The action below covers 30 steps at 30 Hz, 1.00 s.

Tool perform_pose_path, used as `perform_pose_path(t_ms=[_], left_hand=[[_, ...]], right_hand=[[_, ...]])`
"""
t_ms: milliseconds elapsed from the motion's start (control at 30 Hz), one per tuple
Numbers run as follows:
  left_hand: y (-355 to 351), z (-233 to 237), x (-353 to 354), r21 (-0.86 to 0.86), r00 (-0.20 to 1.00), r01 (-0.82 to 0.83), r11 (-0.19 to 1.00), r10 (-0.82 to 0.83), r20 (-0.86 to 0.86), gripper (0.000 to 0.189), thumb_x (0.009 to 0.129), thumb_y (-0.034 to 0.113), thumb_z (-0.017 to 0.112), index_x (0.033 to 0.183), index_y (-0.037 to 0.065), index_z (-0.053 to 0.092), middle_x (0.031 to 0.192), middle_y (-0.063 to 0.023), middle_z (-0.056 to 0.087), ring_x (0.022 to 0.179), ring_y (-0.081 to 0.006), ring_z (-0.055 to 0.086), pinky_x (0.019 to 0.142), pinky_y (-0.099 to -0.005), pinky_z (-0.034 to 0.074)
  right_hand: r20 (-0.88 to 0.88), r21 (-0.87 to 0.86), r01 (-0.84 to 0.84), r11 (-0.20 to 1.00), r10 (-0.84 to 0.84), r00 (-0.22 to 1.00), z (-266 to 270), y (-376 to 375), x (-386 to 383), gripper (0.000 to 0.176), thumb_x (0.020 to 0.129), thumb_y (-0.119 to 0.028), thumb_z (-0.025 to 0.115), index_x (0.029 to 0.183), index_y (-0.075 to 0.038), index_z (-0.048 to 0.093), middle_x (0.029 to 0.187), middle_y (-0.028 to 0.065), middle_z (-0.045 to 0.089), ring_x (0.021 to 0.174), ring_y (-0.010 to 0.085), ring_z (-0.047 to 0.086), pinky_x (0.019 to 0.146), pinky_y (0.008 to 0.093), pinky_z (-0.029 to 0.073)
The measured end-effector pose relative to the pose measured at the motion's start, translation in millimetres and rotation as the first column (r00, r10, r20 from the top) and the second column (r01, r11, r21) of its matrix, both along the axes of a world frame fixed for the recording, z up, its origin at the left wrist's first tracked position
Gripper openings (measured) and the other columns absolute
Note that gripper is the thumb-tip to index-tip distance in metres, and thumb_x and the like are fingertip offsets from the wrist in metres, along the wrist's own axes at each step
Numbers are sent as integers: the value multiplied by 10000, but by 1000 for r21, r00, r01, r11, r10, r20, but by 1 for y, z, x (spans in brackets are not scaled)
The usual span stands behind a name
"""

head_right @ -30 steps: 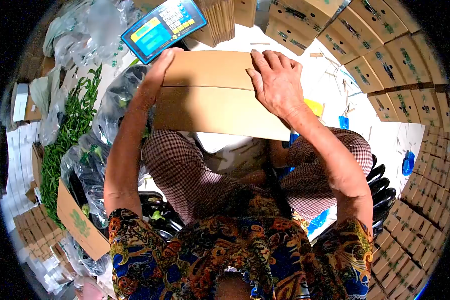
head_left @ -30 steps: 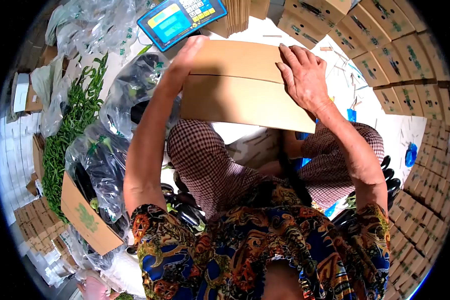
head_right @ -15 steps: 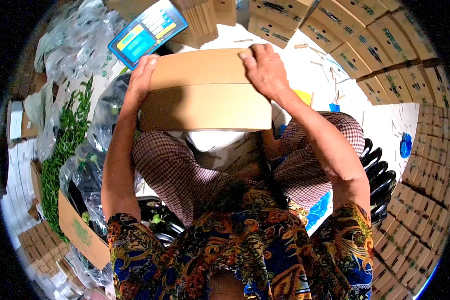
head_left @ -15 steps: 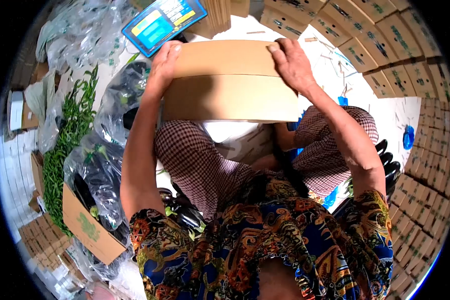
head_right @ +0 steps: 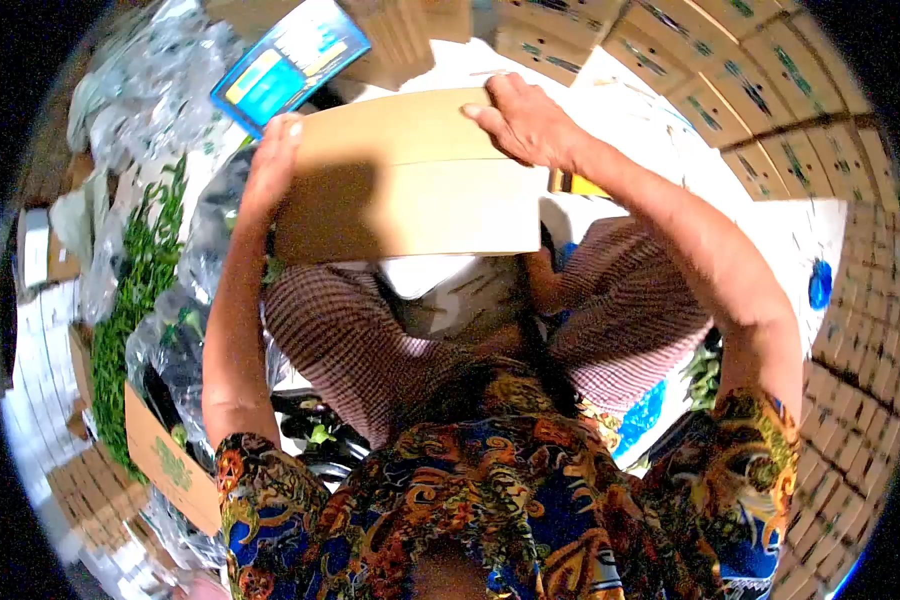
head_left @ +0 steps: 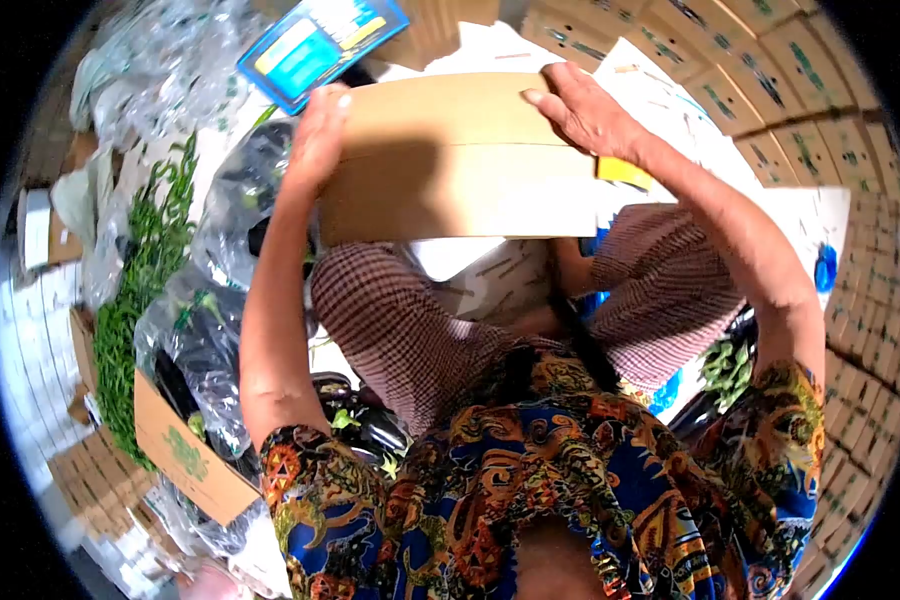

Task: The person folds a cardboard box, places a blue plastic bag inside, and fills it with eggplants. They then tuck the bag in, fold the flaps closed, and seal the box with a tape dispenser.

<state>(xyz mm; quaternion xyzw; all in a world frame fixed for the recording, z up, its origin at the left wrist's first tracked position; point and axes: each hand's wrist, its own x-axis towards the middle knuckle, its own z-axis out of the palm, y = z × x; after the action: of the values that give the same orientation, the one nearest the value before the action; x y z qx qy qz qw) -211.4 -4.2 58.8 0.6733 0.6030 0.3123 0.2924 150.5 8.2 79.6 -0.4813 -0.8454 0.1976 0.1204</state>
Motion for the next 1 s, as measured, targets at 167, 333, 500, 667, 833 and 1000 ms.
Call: perform_pose_path(t_ms=[167, 333, 500, 667, 833, 1000], left_hand=[[1, 3, 14, -9, 993, -41, 999, 41, 115, 314, 986, 284, 412, 1113, 28, 543, 1037, -114, 571, 970, -212, 522, 915, -334, 405], [-3, 27, 25, -101, 987, -80, 992, 93, 129, 366, 983, 338, 427, 1147, 30, 535, 1070, -93, 568, 987, -188, 518, 906, -320, 404], [-10, 35, 22, -151, 986, -111, 982, 128, 109, 394, 977, 379, 440, 1175, 51, 532, 1067, -67, 568, 981, -167, 518, 896, -299, 406], [-11, 37, 28, -192, 980, -165, 967, 183, 78, 404, 967, 412, 457, 1178, 79, 544, 1067, -47, 573, 969, -157, 522, 890, -297, 413], [-11, 33, 26, -187, 976, -176, 966, 196, 93, 427, 967, 439, 455, 1174, 77, 549, 1080, -43, 567, 989, -150, 511, 910, -291, 399], [-14, 38, 30, -183, 978, -126, 975, 153, 141, 424, 971, 424, 458, 1168, 58, 543, 1078, -50, 562, 995, -147, 503, 914, -285, 392]], right_hand=[[-224, -422, 59, 905, -168, 960, 27, 24, 68, 684, 932, -601, 402, 1362, -71, 447, 1242, 138, 572, 1118, 267, 569, 933, 370, 477], [194, -184, 237, 954, -201, 960, -91, 28, 180, 613, 842, -406, 667, 1283, -14, 500, 1193, 223, 602, 1089, 371, 592, 958, 417, 468], [619, -203, 391, 898, -192, 762, -180, -41, 190, 941, 631, -354, 836, 1389, -76, 353, 1310, 149, 490, 1222, 326, 443, 1009, 501, 350], [751, -95, 410, 907, -205, 628, -223, -42, 178, 648, 706, -237, 718, 1264, -92, 420, 1135, 157, 548, 1102, 321, 514, 935, 431, 406], [506, -342, 615, 710, -412, 758, -207, -50, 172, 476, 775, -296, 662, 1153, -66, 485, 1050, 207, 631, 986, 348, 631, 829, 435, 507], [-298, -817, 393, 423, -892, 339, -135, -63, 181, 450, 747, -244, 755, 1098, -49, 552, 909, 24, 581, 865, 148, 534, 774, 279, 436]])
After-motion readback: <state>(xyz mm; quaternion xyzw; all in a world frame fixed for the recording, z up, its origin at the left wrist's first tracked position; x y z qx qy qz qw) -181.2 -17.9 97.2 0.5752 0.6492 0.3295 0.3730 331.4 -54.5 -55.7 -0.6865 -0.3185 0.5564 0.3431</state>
